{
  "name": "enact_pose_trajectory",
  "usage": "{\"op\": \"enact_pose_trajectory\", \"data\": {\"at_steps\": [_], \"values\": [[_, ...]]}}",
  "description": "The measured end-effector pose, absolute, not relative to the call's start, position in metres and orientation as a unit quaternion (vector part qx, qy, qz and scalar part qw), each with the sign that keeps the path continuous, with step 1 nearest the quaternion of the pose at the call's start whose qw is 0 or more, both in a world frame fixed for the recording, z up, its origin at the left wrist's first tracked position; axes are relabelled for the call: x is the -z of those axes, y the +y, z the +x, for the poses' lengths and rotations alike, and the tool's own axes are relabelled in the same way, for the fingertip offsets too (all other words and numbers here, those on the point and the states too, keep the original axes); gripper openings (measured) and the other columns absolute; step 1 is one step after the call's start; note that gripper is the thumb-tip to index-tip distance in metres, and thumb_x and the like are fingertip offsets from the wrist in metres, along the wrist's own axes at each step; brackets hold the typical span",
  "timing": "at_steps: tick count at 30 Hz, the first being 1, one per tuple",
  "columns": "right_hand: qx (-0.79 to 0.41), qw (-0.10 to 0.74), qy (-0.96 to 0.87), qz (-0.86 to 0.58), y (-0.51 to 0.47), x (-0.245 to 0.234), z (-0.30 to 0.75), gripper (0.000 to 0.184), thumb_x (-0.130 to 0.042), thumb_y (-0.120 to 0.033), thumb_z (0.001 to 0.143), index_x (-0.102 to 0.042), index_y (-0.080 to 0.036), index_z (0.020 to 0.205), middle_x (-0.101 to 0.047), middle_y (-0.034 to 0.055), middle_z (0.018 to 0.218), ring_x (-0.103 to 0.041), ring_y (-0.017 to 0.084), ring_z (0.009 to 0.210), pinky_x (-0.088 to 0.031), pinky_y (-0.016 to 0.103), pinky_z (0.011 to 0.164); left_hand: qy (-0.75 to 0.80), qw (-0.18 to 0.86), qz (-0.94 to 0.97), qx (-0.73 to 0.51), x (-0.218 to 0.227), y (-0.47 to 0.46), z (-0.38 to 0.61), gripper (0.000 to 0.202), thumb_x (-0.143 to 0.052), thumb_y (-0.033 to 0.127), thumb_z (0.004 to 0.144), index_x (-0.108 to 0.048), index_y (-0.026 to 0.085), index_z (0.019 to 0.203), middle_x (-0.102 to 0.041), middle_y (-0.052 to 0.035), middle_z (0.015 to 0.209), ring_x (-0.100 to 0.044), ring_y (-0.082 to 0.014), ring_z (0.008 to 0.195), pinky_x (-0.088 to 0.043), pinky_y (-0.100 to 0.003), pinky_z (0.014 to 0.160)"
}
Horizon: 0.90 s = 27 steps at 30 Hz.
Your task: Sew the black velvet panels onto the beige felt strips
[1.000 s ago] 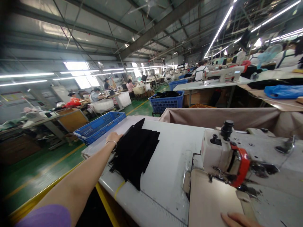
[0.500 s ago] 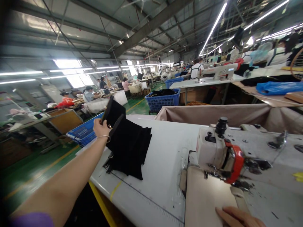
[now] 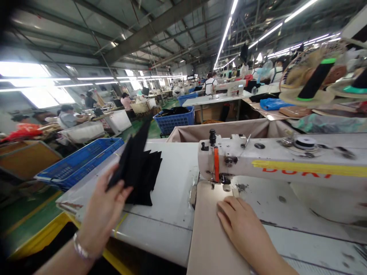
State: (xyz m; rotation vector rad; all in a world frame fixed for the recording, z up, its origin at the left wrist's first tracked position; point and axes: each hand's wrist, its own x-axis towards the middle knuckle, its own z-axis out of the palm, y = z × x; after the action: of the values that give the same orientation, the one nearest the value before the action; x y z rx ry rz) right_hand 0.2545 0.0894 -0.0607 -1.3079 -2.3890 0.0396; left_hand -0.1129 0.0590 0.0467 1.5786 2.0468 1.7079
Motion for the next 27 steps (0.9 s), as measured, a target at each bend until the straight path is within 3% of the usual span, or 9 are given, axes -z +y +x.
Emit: {"op": "enact_pose_trajectory", "data": {"at_steps": [3,6,8,10,12,15,19,23,27], "values": [[0.033,0.225,-0.853,-0.47,0.093,0.063,0.248,0.038,-0.047,-0.035,0.093,-0.052,-0.026,0.129,-0.056,0.0075,0.127,-0.052,0.026,0.114,-0.042,0.047,0.093,0.674,0.143,0.627,-0.364,0.024,0.004,-0.085,0.074,-0.06,0.019,0.072,-0.038,0.051,0.135,-0.051,0.0009,0.135,-0.051,-0.0288,0.125,-0.049,-0.052,0.1],[0.04,0.233,-0.857,-0.458,0.092,0.068,0.246,0.041,-0.046,-0.033,0.093,-0.049,-0.027,0.134,-0.055,0.0061,0.131,-0.051,0.025,0.115,-0.04,0.046,0.095,0.678,0.045,0.677,-0.283,0.032,-0.008,-0.076,0.075,-0.062,0.024,0.074,-0.035,0.051,0.138,-0.029,0.0029,0.152,-0.028,-0.0315,0.14,-0.032,-0.059,0.111],[0.038,0.236,-0.857,-0.457,0.091,0.068,0.246,0.041,-0.046,-0.033,0.093,-0.049,-0.026,0.134,-0.055,0.0061,0.13,-0.051,0.025,0.115,-0.039,0.046,0.096,0.639,0.015,0.723,-0.26,0.014,0.017,-0.067,0.057,-0.051,0.027,0.086,-0.037,0.045,0.139,-0.029,0.0033,0.152,-0.023,-0.0253,0.143,-0.026,-0.053,0.117],[0.036,0.236,-0.858,-0.455,0.09,0.065,0.246,0.041,-0.046,-0.033,0.093,-0.049,-0.026,0.133,-0.055,0.0065,0.13,-0.051,0.026,0.115,-0.039,0.046,0.096,0.573,0.067,0.785,-0.224,-0.002,0.063,-0.052,0.043,-0.038,0.025,0.095,-0.044,0.036,0.136,-0.042,0.0005,0.146,-0.033,-0.0191,0.139,-0.028,-0.046,0.117],[0.032,0.229,-0.862,-0.452,0.089,0.061,0.246,0.041,-0.046,-0.035,0.093,-0.049,-0.027,0.133,-0.055,0.007,0.13,-0.051,0.026,0.115,-0.039,0.047,0.095,0.55,0.102,0.805,-0.198,-0.004,0.117,-0.034,0.037,-0.036,0.024,0.096,-0.049,0.023,0.131,-0.048,-0.0065,0.141,-0.04,-0.0193,0.133,-0.029,-0.043,0.116],[0.026,0.22,-0.862,-0.455,0.088,0.054,0.245,0.039,-0.046,-0.034,0.094,-0.05,-0.028,0.132,-0.054,0.0074,0.131,-0.05,0.026,0.116,-0.039,0.047,0.096,0.57,0.114,0.793,-0.183,0.01,0.181,-0.011,0.027,-0.051,0.025,0.09,-0.06,0.015,0.113,-0.059,-0.0133,0.122,-0.051,-0.0257,0.12,-0.036,-0.046,0.107],[0.018,0.218,-0.862,-0.458,0.087,0.051,0.245,0.039,-0.045,-0.032,0.094,-0.05,-0.027,0.133,-0.053,0.0077,0.131,-0.049,0.026,0.117,-0.038,0.047,0.096,0.574,0.142,0.783,-0.191,0.024,0.194,0.002,0.011,-0.065,0.025,0.079,-0.061,0.017,0.086,-0.065,-0.0075,0.09,-0.061,-0.0232,0.089,-0.049,-0.039,0.082],[0.008,0.216,-0.857,-0.468,0.087,0.051,0.244,0.04,-0.044,-0.031,0.094,-0.049,-0.024,0.133,-0.053,0.0077,0.133,-0.047,0.025,0.118,-0.036,0.045,0.098,0.546,0.211,0.786,-0.196,0.025,0.164,0.009,0.013,-0.067,0.026,0.077,-0.061,0.019,0.086,-0.064,-0.001,0.078,-0.06,-0.0161,0.07,-0.048,-0.027,0.064],[0.002,0.209,-0.856,-0.472,0.088,0.052,0.244,0.044,-0.042,-0.034,0.096,-0.043,-0.024,0.139,-0.052,0.0076,0.134,-0.047,0.025,0.118,-0.036,0.044,0.098,0.535,0.258,0.777,-0.208,0.03,0.154,0.029,0.01,-0.062,0.028,0.082,-0.064,0.018,0.085,-0.065,0.0002,0.072,-0.06,-0.0142,0.065,-0.045,-0.024,0.058]]}}
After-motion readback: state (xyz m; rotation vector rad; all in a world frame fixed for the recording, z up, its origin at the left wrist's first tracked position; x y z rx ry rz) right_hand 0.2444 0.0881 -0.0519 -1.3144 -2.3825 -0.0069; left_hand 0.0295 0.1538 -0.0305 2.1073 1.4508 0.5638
